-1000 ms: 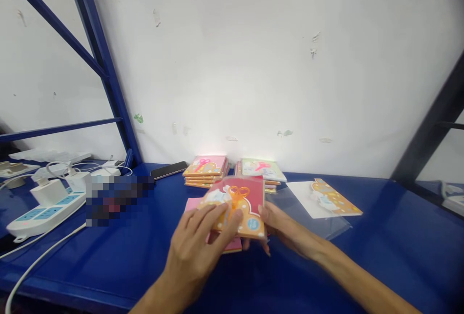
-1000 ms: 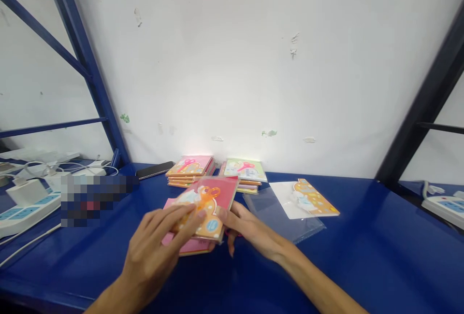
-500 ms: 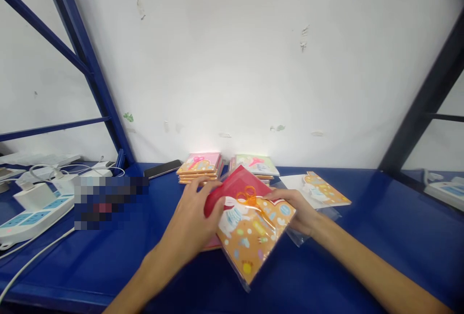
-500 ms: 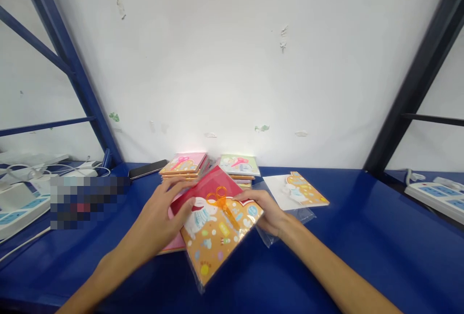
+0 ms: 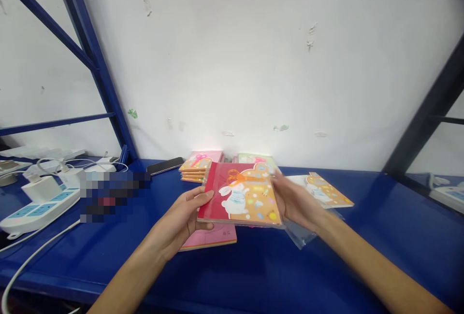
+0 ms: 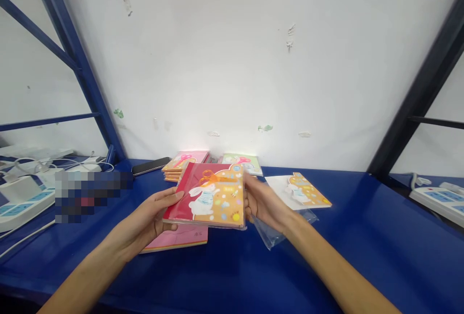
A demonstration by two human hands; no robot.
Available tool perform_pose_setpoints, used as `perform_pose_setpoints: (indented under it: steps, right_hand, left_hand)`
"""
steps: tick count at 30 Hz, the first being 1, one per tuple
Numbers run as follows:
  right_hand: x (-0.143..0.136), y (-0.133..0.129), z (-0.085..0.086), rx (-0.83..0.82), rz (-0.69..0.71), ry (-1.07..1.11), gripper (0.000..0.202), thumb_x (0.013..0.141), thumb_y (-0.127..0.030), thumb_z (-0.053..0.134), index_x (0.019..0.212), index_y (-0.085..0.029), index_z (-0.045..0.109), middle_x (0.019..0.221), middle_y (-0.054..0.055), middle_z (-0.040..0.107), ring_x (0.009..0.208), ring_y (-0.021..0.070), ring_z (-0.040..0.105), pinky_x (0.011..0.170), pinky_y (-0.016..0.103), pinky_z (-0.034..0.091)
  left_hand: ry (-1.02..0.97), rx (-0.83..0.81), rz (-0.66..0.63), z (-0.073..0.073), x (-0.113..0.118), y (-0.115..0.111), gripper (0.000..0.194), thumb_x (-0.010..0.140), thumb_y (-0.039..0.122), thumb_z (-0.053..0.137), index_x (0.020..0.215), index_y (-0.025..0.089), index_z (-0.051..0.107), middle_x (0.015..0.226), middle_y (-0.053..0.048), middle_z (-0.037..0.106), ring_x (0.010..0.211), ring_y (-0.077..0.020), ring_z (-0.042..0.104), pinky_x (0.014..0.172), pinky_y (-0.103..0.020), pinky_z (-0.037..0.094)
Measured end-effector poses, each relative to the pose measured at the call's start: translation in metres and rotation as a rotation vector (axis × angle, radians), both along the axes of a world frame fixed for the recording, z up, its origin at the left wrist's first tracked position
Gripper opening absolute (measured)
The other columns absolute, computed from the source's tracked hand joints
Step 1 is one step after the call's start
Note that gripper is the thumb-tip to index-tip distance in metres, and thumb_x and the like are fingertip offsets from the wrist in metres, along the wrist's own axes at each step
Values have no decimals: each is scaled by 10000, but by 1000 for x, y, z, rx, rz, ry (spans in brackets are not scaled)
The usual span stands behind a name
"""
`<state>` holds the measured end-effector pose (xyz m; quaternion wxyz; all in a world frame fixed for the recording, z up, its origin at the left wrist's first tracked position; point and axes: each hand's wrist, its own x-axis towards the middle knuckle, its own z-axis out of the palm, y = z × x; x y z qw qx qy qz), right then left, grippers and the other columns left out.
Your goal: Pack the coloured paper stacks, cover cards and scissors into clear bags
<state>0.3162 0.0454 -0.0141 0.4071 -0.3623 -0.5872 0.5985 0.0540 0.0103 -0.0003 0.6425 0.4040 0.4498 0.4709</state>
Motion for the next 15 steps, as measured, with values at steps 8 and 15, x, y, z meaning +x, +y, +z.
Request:
perform_pose_setpoints:
  steps: [8, 15]
  right_hand:
    - [10, 9, 3, 24, -129, 15, 387, 868, -460, 711, 1100, -153, 752, 663, 31, 691, 430, 97, 489, 405, 240, 328]
    - [65, 18, 30, 152, -335, -19, 358, 798, -394, 693, 1070, -192, 810, 484, -47, 423, 409, 99, 336, 407, 282, 277]
  left_hand:
    - [103, 17, -10, -8, -8, -1, 241, 932, 229, 675, 1148, 144, 608, 1063, -106, 771, 820, -180, 753, 708, -339, 673]
    - [19, -99, 96, -10, -30, 0, 220, 889, 61, 668, 1062, 160, 578, 893, -75, 776, 636, -162, 768, 532, -233, 649]
